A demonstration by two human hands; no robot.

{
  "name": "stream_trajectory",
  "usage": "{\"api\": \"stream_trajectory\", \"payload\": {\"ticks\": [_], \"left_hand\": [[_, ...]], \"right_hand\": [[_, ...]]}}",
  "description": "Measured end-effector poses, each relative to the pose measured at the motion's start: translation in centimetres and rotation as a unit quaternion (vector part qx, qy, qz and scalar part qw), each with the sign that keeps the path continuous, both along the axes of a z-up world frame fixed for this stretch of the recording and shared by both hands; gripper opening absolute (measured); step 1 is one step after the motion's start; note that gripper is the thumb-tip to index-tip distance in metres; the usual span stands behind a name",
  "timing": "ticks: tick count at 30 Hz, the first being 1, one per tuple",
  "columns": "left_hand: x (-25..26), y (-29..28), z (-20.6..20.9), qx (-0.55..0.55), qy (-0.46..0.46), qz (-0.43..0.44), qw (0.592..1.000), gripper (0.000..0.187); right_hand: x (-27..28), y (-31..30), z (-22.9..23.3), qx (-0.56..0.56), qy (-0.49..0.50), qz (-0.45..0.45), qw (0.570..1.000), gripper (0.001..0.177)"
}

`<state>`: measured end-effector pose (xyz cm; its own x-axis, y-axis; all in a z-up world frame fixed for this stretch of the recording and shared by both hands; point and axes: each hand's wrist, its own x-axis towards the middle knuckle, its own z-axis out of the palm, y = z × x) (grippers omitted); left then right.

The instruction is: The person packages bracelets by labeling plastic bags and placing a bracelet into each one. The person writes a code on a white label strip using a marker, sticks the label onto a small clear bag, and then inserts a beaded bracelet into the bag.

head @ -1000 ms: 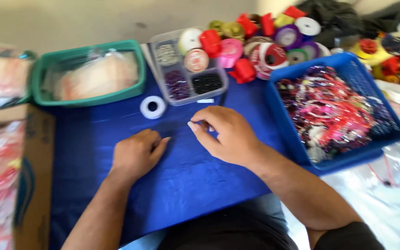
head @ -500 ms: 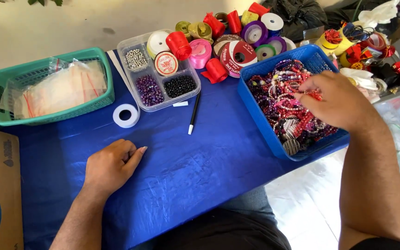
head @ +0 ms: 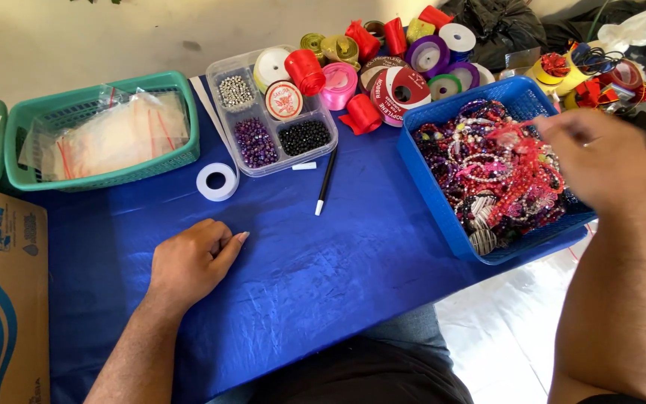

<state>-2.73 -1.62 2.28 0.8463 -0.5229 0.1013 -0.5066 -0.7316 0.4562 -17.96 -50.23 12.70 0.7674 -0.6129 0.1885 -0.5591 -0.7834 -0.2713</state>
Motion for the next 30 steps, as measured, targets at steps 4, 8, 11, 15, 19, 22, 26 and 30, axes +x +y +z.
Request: {"api": "stream_trajectory", "payload": {"ticks": [4, 8, 11, 15, 19, 22, 26, 30], "left_hand": [[0.1, 0.1, -0.1, 0.008, 0.001, 0.0, 1.0, 0.034], [0.0, 0.0, -0.3, -0.003, -0.014, -0.004, 1.0, 0.034], [0.0, 0.1, -0.5, -0.006, -0.012, -0.003, 1.0, 0.033], [-0.1, -0.1, 0.5, -0.009, 0.037, 0.023, 0.999, 0.028], [-0.3, 0.2, 1.0, -0.017, 0.064, 0.045, 0.997, 0.027], [-0.1, 0.9, 0.2, -0.111, 0.089, 0.035, 0.989, 0.028], [0.2, 1.4, -0.9, -0.294, 0.077, -0.092, 0.948, 0.035], [0.2, 0.7, -1.2, -0.22, 0.129, -0.029, 0.967, 0.031]], "right_hand": [[0.1, 0.2, 1.6, 0.045, -0.149, 0.034, 0.987, 0.027], [0.0, -3.9, 0.2, 0.07, -0.257, 0.079, 0.961, 0.027], [0.2, -2.0, 0.8, 0.099, -0.285, 0.154, 0.941, 0.025], [1.3, 10.8, 4.9, 0.195, -0.218, 0.163, 0.942, 0.021], [3.9, 17.1, -0.3, 0.352, -0.211, 0.307, 0.859, 0.015], [6.8, 22.5, -2.7, 0.388, -0.085, 0.328, 0.857, 0.02], [10.2, 26.9, -6.3, 0.416, 0.057, 0.351, 0.837, 0.027], [11.4, 28.6, -7.6, 0.318, 0.085, 0.392, 0.859, 0.026]]}}
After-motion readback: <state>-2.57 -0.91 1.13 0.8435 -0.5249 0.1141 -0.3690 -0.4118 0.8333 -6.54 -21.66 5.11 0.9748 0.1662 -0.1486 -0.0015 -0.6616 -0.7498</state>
